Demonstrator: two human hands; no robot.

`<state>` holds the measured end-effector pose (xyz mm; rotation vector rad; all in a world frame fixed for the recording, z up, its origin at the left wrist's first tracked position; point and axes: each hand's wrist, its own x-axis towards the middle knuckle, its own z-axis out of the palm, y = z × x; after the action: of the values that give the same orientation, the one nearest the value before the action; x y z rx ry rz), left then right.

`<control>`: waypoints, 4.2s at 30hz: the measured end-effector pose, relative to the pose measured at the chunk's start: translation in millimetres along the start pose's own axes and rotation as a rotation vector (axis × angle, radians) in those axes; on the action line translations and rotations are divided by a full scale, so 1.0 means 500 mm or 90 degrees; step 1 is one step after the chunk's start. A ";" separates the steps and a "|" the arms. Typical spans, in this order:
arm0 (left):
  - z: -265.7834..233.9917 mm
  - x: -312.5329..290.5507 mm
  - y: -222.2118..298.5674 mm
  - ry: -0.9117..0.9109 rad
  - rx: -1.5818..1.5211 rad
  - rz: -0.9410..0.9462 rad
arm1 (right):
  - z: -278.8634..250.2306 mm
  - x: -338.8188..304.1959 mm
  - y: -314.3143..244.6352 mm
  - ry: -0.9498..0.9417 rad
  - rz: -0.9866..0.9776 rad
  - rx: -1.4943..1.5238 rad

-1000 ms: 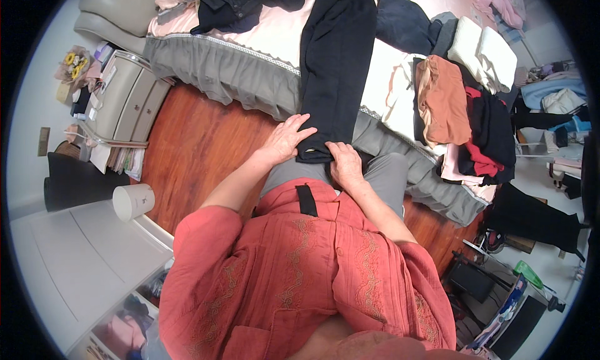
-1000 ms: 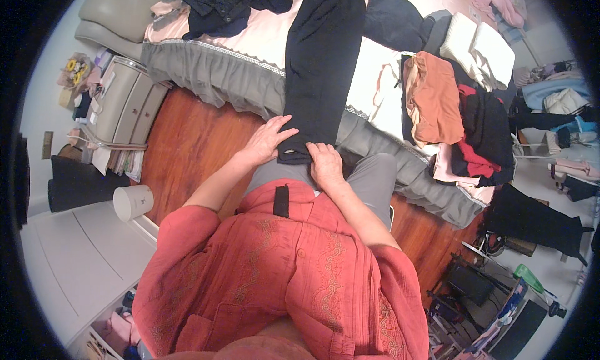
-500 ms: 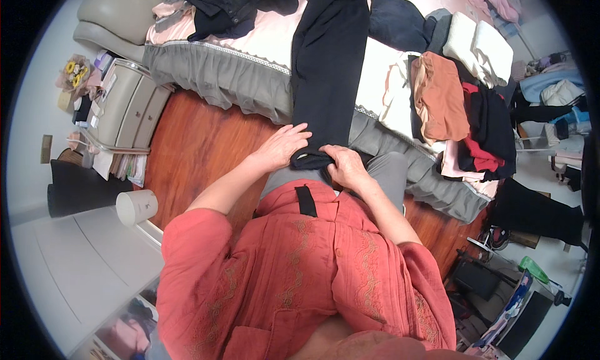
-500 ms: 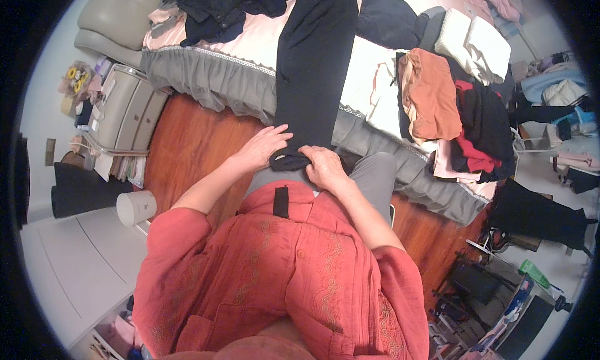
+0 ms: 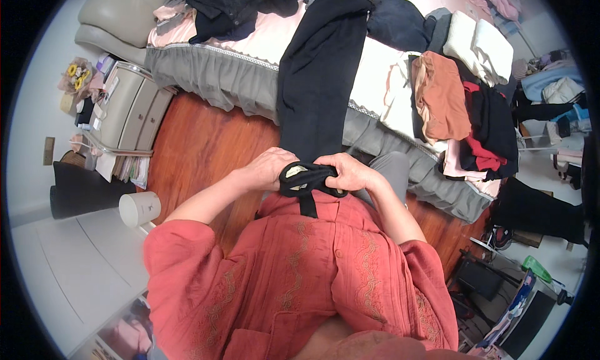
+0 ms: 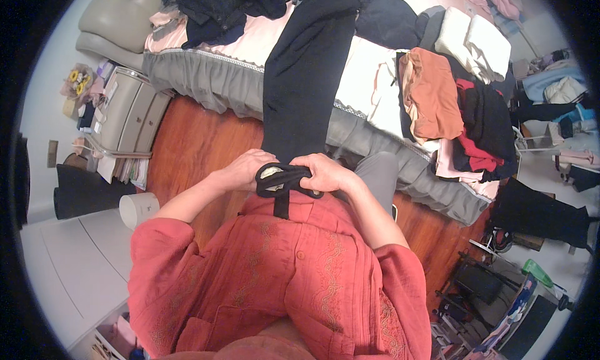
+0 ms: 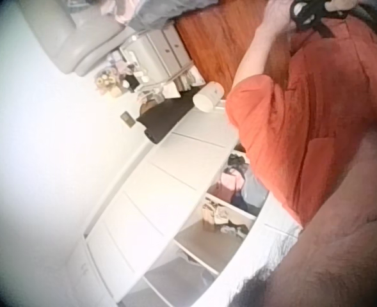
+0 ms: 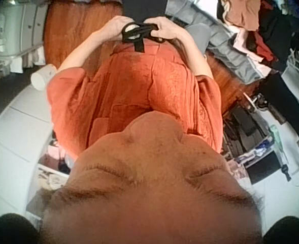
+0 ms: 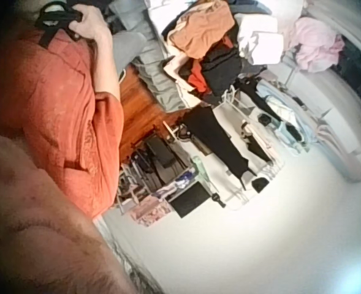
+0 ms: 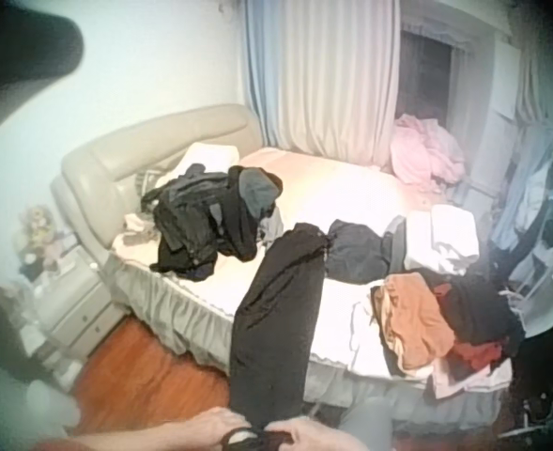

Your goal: The person folds clothes by hand, including a brown top, a pair of blue trousers, and a pair of black trousers, placing each folded item on a bed.

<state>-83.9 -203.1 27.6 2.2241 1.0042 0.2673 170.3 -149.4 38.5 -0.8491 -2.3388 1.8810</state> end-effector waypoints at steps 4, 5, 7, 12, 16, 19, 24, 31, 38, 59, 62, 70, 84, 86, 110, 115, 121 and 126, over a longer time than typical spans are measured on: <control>0.063 -0.015 -0.002 0.184 0.011 -0.005 | 0.000 -0.006 -0.004 0.011 0.025 0.057; 0.080 -0.018 -0.008 0.184 0.010 -0.005 | -0.003 -0.008 -0.010 0.006 0.060 0.078; 0.108 -0.023 -0.022 0.253 0.002 -0.040 | -0.004 -0.005 -0.007 0.020 0.012 0.055; 0.131 -0.030 -0.055 0.369 -0.062 -0.006 | -0.011 0.001 -0.030 -0.012 0.079 0.134; 0.088 -0.010 -0.047 0.373 -0.117 -0.056 | 0.001 -0.011 0.001 0.045 -0.039 0.086; 0.072 -0.005 -0.047 0.317 -0.227 -0.135 | 0.002 -0.032 0.016 0.032 -0.061 0.057; 0.085 0.004 -0.068 0.336 -0.295 -0.144 | -0.005 -0.062 0.035 0.085 -0.053 -0.012; 0.078 0.002 -0.082 0.463 -0.153 -0.085 | -0.003 -0.082 0.046 0.093 0.022 0.050; 0.052 0.039 -0.032 0.482 -0.171 -0.096 | 0.020 -0.017 0.081 0.362 -0.033 -0.069; 0.033 0.013 -0.028 0.394 -0.242 -0.065 | 0.047 -0.027 0.085 0.333 -0.104 0.127; 0.033 0.020 -0.032 0.390 -0.237 -0.104 | 0.043 -0.013 0.088 0.377 -0.065 0.096; 0.027 0.044 -0.050 0.420 -0.337 -0.165 | 0.026 0.000 0.075 0.408 -0.028 0.152; 0.005 0.072 -0.039 0.465 -0.371 -0.252 | 0.015 0.026 0.081 0.448 0.006 0.244; 0.003 0.075 -0.042 0.447 -0.374 -0.294 | 0.011 0.034 0.091 0.448 0.034 0.216; 0.124 0.050 -0.147 0.334 -0.454 -0.271 | 0.025 0.092 0.200 0.512 0.001 0.091; 0.117 0.118 -0.131 0.347 -0.564 -0.356 | 0.033 0.121 0.283 0.551 0.115 0.167; 0.131 0.118 -0.160 0.365 -0.513 -0.419 | 0.032 0.123 0.253 0.506 0.127 0.320; 0.137 0.126 -0.178 0.378 -0.460 -0.455 | 0.033 0.122 0.263 0.507 0.088 0.376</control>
<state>-63.7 -148.9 -87.5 1.0565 1.6157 0.8288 164.5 -122.0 -104.5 -1.3468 -1.2136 1.6667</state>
